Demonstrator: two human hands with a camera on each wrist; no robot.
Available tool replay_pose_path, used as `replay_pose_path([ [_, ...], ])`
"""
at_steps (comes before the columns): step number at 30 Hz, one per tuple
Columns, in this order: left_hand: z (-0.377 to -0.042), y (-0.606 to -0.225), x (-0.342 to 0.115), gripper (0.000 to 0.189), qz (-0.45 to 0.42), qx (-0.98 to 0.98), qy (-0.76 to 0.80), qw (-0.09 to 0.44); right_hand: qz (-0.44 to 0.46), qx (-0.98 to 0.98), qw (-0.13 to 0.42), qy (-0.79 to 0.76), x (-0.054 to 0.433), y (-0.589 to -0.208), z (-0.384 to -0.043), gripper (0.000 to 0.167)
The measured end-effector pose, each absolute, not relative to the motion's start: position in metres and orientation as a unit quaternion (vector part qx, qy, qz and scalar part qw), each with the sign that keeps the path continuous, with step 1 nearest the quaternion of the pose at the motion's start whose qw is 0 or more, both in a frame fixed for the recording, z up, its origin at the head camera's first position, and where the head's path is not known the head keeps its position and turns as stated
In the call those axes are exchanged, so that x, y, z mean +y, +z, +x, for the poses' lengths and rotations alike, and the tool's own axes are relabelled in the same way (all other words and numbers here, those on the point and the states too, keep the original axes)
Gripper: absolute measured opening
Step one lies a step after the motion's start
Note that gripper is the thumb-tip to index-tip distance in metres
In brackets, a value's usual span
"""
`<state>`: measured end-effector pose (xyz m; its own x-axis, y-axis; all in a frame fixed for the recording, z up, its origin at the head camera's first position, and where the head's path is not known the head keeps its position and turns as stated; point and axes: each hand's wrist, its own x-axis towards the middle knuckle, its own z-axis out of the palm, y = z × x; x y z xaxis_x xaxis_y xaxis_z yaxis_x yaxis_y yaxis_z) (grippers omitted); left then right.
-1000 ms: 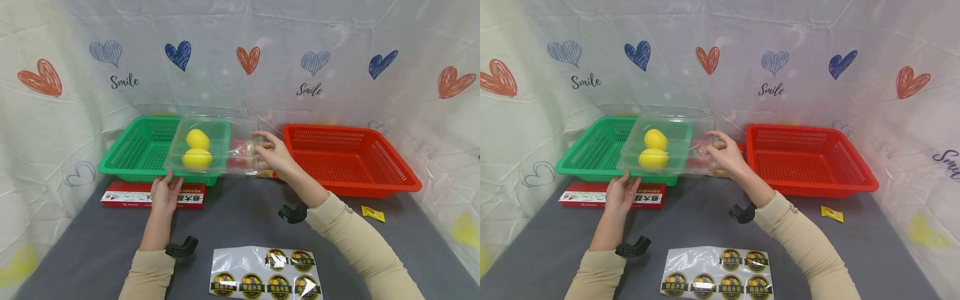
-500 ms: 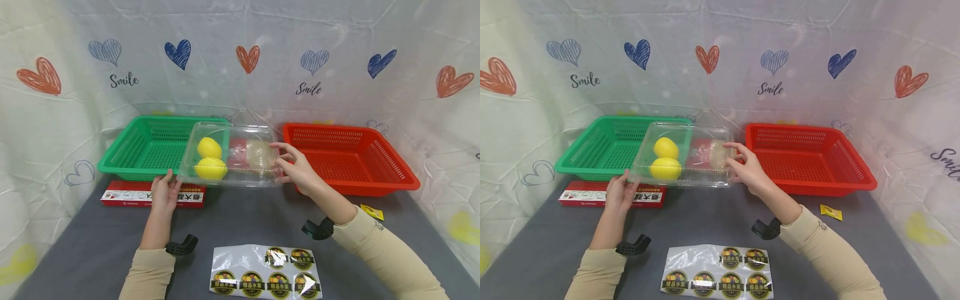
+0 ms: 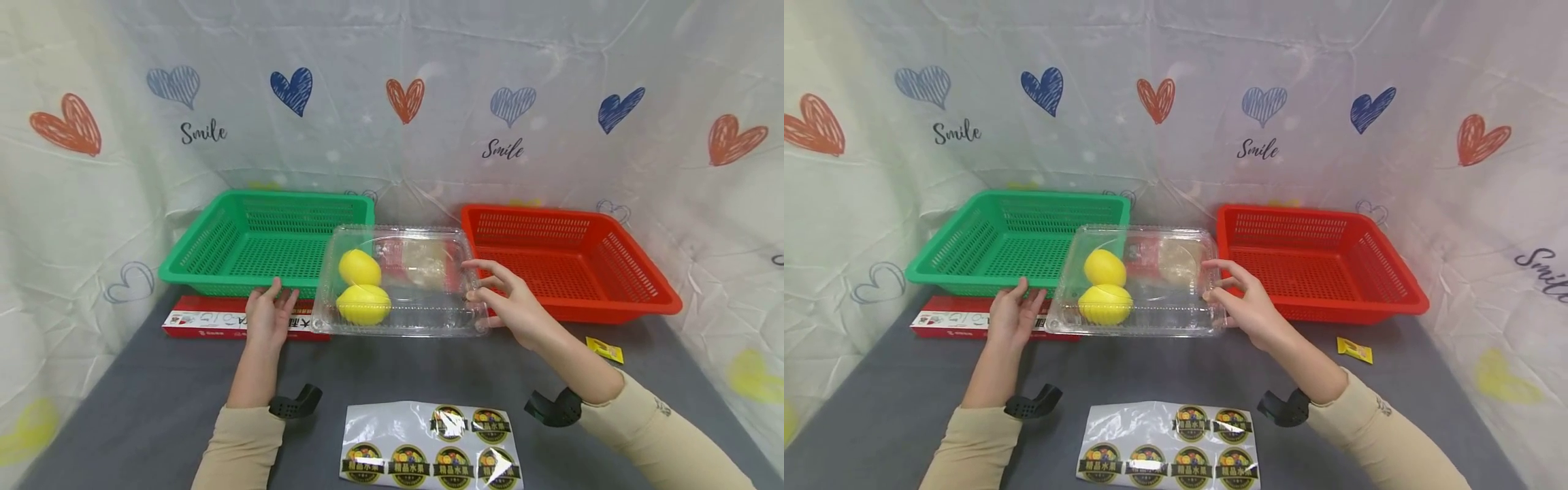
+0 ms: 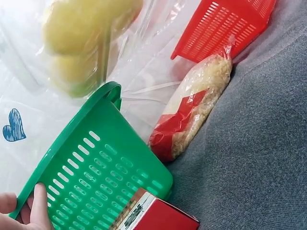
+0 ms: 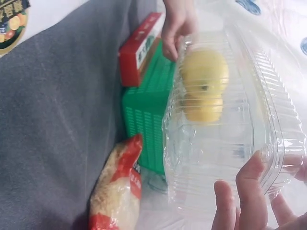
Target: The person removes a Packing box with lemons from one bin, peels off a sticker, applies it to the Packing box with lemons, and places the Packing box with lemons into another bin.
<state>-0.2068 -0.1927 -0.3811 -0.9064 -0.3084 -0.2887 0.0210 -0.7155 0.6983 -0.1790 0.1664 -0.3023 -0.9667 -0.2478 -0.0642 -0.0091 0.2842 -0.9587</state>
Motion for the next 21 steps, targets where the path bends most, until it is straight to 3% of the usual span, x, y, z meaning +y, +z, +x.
replay_pose_path([
  [21,-0.206,-0.38,-0.193,0.015,0.193,-0.359,-0.909,0.088,-0.092,0.802,0.11,-0.58,0.193,-0.318,-0.138,0.044],
])
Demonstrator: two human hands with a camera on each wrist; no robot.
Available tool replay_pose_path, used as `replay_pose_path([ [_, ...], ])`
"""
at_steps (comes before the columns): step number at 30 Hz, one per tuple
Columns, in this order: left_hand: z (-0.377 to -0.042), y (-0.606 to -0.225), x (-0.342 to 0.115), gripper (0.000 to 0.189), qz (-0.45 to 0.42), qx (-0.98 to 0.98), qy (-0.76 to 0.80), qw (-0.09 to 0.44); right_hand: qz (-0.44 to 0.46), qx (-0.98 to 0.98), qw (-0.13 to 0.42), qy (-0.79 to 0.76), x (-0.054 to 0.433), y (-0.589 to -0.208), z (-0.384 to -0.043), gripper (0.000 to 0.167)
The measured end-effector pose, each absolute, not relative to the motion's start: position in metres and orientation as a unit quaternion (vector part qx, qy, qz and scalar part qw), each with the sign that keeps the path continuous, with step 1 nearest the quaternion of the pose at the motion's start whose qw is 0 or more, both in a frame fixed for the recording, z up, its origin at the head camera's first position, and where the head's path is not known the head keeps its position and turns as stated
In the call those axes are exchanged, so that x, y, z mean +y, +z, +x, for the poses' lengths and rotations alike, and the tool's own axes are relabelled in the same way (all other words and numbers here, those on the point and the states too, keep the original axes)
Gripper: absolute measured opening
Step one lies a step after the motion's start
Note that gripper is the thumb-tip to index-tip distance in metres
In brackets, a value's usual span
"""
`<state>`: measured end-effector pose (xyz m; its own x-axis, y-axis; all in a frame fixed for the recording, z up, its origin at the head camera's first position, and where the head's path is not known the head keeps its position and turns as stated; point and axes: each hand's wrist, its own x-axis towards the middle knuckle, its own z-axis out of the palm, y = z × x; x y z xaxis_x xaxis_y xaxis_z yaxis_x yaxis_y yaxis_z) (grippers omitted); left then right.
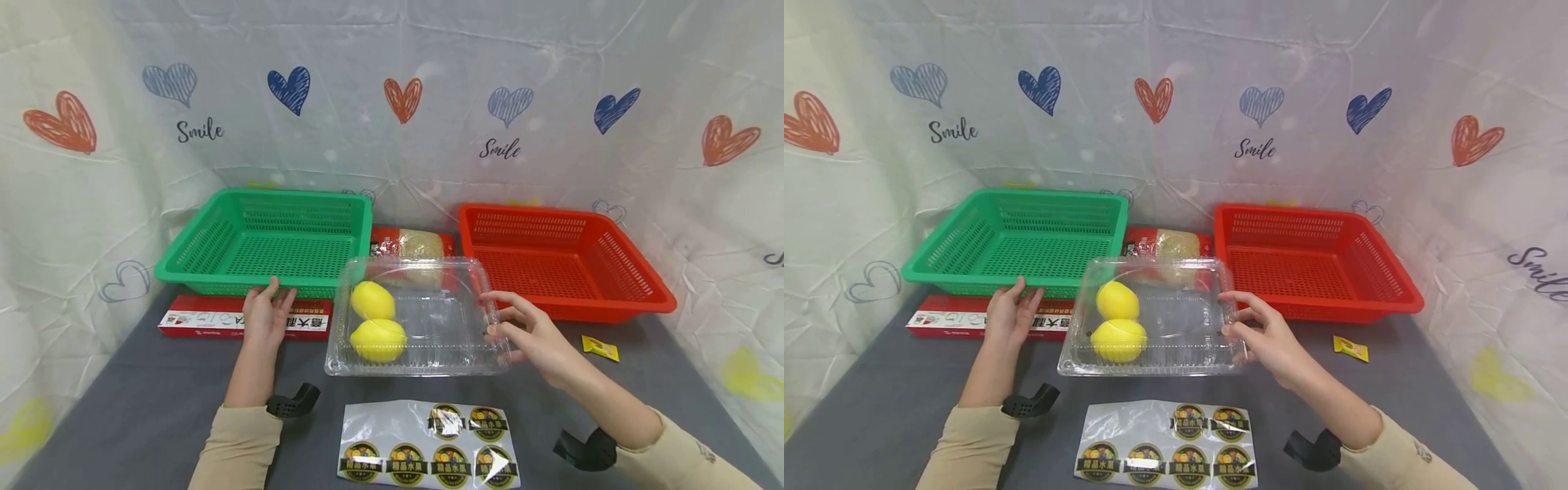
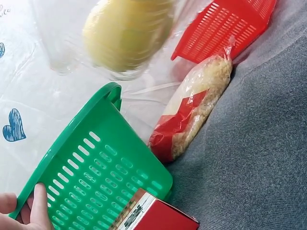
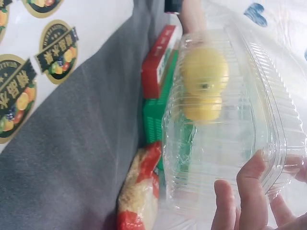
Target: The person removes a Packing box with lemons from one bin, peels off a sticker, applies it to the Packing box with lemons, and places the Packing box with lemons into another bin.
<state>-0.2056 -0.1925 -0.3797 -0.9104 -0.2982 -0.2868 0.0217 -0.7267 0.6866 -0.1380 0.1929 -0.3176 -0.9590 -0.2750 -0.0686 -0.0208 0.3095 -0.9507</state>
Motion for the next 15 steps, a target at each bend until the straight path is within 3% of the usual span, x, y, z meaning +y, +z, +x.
replay_pose_path([
  [15,-0.204,-0.379,-0.192,0.014,0.189,-0.361,-0.909,0.089,-0.088,0.796,0.125,-0.585,0.195,-0.337,-0.127,0.047],
])
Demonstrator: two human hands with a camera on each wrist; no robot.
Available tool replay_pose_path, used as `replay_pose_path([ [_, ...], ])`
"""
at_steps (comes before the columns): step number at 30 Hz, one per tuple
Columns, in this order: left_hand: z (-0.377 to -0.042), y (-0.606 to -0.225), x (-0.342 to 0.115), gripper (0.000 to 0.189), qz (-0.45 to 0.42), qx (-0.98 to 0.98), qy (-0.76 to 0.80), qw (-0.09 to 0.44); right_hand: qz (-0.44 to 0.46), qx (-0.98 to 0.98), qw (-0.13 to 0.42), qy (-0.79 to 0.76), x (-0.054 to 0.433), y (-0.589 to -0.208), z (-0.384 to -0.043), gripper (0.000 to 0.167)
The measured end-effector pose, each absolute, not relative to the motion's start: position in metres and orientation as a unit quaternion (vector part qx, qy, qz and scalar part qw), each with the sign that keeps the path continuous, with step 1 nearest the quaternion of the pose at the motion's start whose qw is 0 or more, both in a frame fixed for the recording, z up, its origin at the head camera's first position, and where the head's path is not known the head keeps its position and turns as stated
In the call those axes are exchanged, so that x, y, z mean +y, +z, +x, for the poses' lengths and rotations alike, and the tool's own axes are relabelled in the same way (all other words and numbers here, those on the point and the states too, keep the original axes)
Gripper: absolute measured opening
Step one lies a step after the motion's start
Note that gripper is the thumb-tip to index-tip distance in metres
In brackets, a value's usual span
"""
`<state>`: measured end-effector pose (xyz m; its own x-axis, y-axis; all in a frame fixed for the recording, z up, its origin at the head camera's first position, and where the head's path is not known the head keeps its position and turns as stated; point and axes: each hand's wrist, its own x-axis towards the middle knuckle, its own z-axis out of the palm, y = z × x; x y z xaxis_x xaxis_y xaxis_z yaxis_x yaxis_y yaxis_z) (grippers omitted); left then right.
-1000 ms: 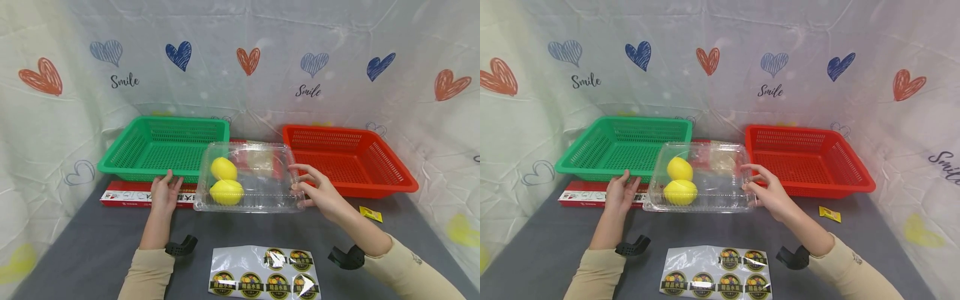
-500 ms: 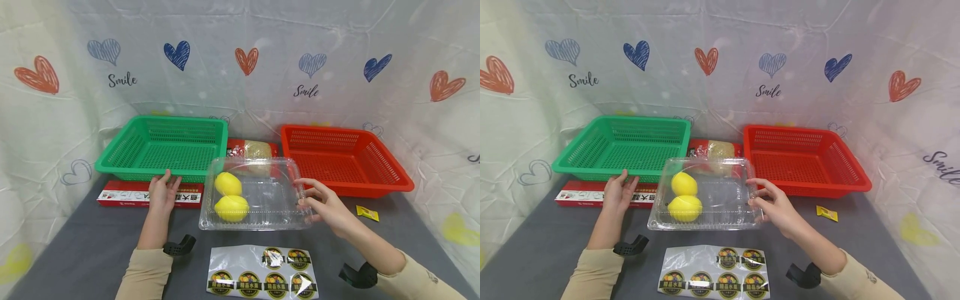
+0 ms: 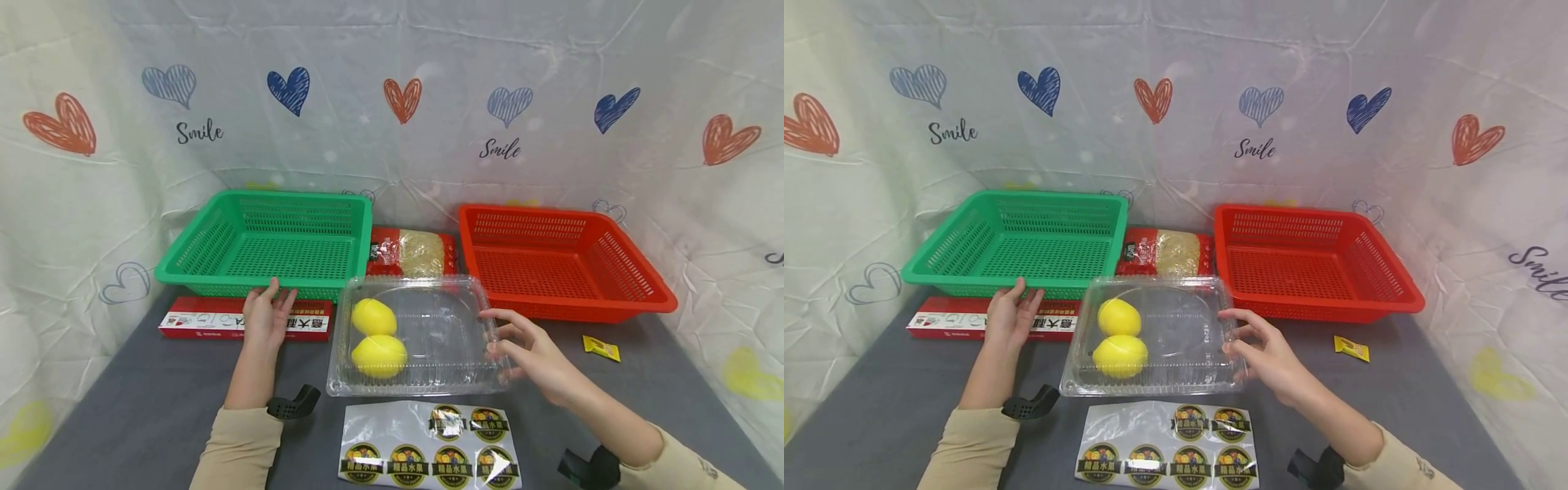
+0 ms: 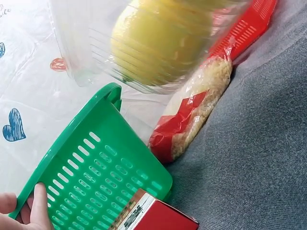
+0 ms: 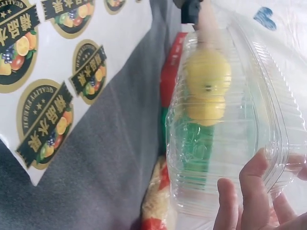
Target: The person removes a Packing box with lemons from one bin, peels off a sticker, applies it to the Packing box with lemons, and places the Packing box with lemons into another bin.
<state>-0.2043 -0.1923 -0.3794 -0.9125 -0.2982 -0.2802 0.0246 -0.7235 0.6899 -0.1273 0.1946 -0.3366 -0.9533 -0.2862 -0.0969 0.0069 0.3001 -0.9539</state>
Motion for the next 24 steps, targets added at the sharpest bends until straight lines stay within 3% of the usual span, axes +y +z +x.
replay_pose_path([
  [24,-0.204,-0.379,-0.192,0.013,0.192,-0.366,-0.907,0.086,-0.072,0.789,0.143,-0.593,0.197,-0.363,-0.127,0.049],
])
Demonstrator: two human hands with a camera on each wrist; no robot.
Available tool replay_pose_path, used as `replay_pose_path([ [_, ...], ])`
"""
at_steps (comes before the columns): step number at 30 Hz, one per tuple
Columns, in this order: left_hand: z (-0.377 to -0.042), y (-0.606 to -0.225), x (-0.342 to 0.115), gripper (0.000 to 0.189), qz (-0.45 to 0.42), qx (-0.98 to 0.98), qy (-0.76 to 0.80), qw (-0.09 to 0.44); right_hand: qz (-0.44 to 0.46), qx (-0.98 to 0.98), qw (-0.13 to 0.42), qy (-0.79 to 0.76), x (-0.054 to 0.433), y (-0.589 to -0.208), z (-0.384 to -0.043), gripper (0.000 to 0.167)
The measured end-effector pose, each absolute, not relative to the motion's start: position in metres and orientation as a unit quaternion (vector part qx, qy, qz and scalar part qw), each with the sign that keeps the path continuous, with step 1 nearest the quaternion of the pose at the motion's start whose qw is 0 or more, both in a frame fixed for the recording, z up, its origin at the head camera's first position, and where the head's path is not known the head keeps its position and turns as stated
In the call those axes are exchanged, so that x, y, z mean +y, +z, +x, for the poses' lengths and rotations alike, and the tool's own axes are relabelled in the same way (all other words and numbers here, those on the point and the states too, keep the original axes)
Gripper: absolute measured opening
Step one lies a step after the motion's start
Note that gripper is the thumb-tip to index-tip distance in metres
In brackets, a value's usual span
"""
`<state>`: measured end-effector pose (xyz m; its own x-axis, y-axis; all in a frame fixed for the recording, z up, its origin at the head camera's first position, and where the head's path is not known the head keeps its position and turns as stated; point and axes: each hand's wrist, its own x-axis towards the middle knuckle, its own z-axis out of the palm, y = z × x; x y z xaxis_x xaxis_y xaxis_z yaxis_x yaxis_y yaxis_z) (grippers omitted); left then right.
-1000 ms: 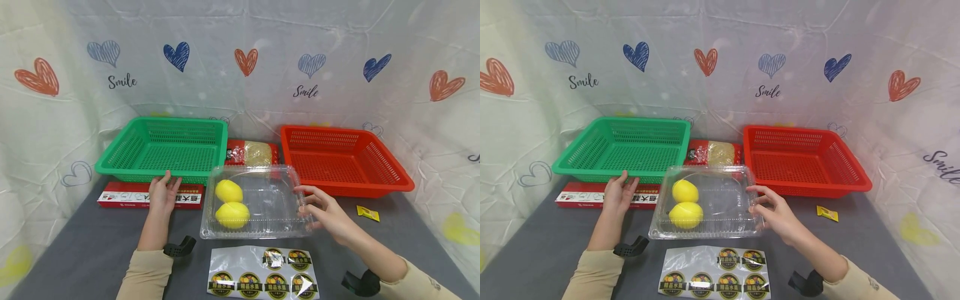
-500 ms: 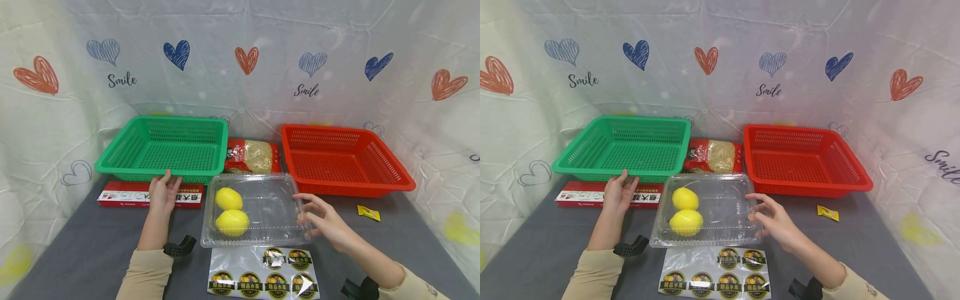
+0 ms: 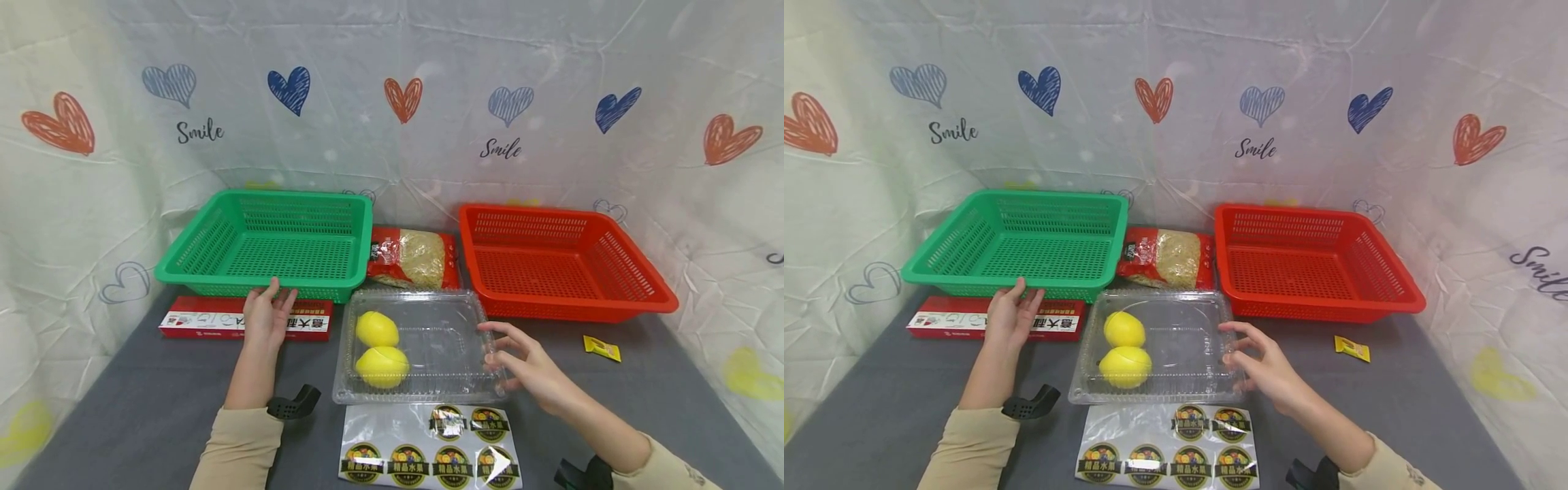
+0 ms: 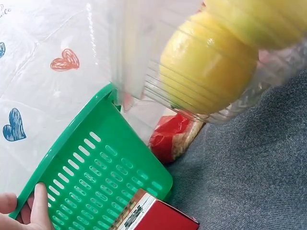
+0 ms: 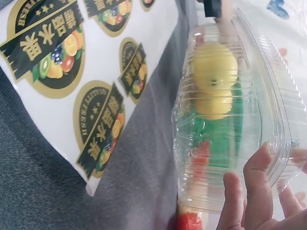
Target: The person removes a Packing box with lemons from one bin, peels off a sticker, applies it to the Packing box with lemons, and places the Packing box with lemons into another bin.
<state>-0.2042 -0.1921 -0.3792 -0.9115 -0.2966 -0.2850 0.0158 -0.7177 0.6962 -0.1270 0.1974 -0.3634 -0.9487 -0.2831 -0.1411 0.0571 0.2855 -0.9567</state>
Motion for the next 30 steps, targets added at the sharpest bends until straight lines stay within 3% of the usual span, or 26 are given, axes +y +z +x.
replay_pose_path([
  [30,-0.205,-0.381,-0.192,0.015,0.191,-0.369,-0.905,0.093,-0.07,0.789,0.138,-0.595,0.195,-0.383,-0.148,0.046],
])
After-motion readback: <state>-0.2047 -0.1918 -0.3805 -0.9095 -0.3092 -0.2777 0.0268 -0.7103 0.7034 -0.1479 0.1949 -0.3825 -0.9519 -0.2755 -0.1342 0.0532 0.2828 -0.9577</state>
